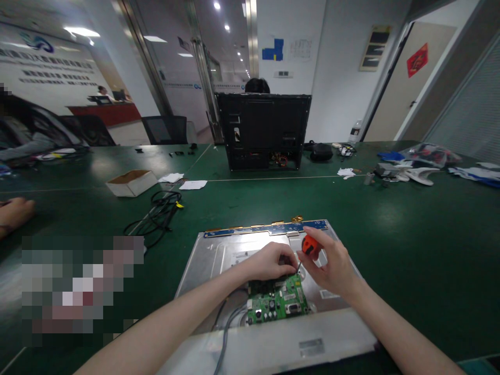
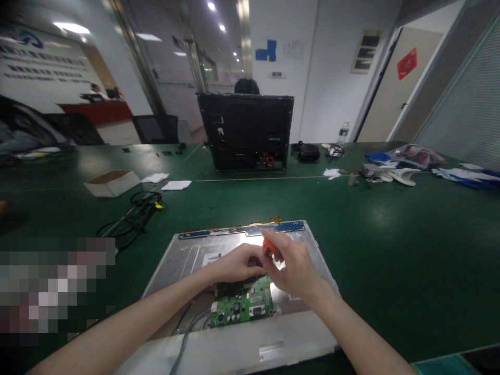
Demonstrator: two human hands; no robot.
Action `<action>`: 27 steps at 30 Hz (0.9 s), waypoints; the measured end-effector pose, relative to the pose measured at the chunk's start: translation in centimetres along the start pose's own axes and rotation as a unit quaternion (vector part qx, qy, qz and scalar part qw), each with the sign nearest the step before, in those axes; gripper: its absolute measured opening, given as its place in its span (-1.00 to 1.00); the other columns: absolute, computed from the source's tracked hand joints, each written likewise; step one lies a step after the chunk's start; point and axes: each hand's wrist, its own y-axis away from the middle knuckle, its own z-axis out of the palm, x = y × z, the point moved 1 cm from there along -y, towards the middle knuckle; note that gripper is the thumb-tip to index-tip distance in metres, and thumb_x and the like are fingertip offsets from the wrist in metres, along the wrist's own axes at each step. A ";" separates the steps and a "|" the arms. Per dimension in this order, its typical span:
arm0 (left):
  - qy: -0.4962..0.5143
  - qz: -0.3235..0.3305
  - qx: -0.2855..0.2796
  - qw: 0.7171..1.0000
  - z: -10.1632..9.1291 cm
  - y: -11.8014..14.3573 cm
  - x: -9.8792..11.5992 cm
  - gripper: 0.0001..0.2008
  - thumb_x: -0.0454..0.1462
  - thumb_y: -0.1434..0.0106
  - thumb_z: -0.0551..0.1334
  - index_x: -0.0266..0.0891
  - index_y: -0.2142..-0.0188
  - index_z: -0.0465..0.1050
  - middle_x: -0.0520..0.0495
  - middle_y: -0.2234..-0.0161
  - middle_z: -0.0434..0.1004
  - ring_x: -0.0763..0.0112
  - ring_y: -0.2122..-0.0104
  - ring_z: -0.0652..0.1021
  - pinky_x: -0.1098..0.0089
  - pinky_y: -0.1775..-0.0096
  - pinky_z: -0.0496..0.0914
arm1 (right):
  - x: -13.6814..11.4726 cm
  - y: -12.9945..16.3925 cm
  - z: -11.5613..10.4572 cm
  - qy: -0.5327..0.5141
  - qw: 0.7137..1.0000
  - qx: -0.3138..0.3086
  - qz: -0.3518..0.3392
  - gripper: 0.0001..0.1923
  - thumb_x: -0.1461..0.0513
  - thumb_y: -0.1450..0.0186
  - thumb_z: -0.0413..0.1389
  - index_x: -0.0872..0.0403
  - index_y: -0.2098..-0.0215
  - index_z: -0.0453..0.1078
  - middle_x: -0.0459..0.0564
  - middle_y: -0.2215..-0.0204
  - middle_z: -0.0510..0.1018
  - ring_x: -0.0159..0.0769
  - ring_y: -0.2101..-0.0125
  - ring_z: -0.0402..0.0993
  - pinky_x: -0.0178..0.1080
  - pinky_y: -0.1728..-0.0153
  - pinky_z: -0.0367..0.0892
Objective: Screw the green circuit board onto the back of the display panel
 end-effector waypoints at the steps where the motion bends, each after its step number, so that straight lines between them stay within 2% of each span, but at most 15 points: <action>1: 0.000 0.001 0.001 1.000 0.0 0.0 0.0 -0.95 -0.43 -0.17 0.33 -0.32 0.35 0.57 -0.04 0.35 0.61 0.36 0.36 0.54 0.46 0.30 0.36 | 0.1 0.1 0.0 0.002 1.000 0.000 -0.003 -0.53 0.28 -0.38 0.06 -0.02 -0.23 0.12 -0.18 0.49 0.44 -0.44 0.63 0.32 -0.39 0.62 0.28; 9: 0.000 -0.004 -0.002 1.000 0.0 -0.1 -0.1 -0.98 -0.39 -0.19 0.33 -0.30 0.36 0.57 -0.03 0.35 0.60 0.37 0.36 0.54 0.46 0.30 0.36 | 0.1 0.0 -0.1 0.003 1.000 -0.012 0.000 -0.54 0.28 -0.38 0.05 0.01 -0.22 0.14 -0.18 0.51 0.41 -0.42 0.62 0.33 -0.38 0.61 0.28; 16: -0.004 -0.012 -0.013 1.000 -0.1 0.0 0.3 -0.92 -0.43 -0.17 0.30 -0.32 0.32 0.58 0.00 0.41 0.57 0.39 0.39 0.51 0.48 0.32 0.34 | -0.1 -0.1 -0.5 -0.032 0.999 -0.027 0.011 -0.52 0.34 -0.36 -0.03 0.04 -0.24 0.12 -0.06 0.38 0.54 -0.38 0.54 0.45 -0.36 0.57 0.36; 27: -0.008 -0.029 -0.012 0.999 -0.2 0.0 0.6 -0.94 -0.41 -0.17 0.31 -0.32 0.34 0.57 -0.01 0.42 0.57 0.40 0.42 0.50 0.48 0.34 0.33 | 0.2 -0.3 -0.2 -0.014 1.000 0.002 -0.001 -0.50 0.34 -0.33 0.04 -0.04 -0.21 0.16 -0.20 0.50 0.42 -0.42 0.61 0.33 -0.39 0.60 0.28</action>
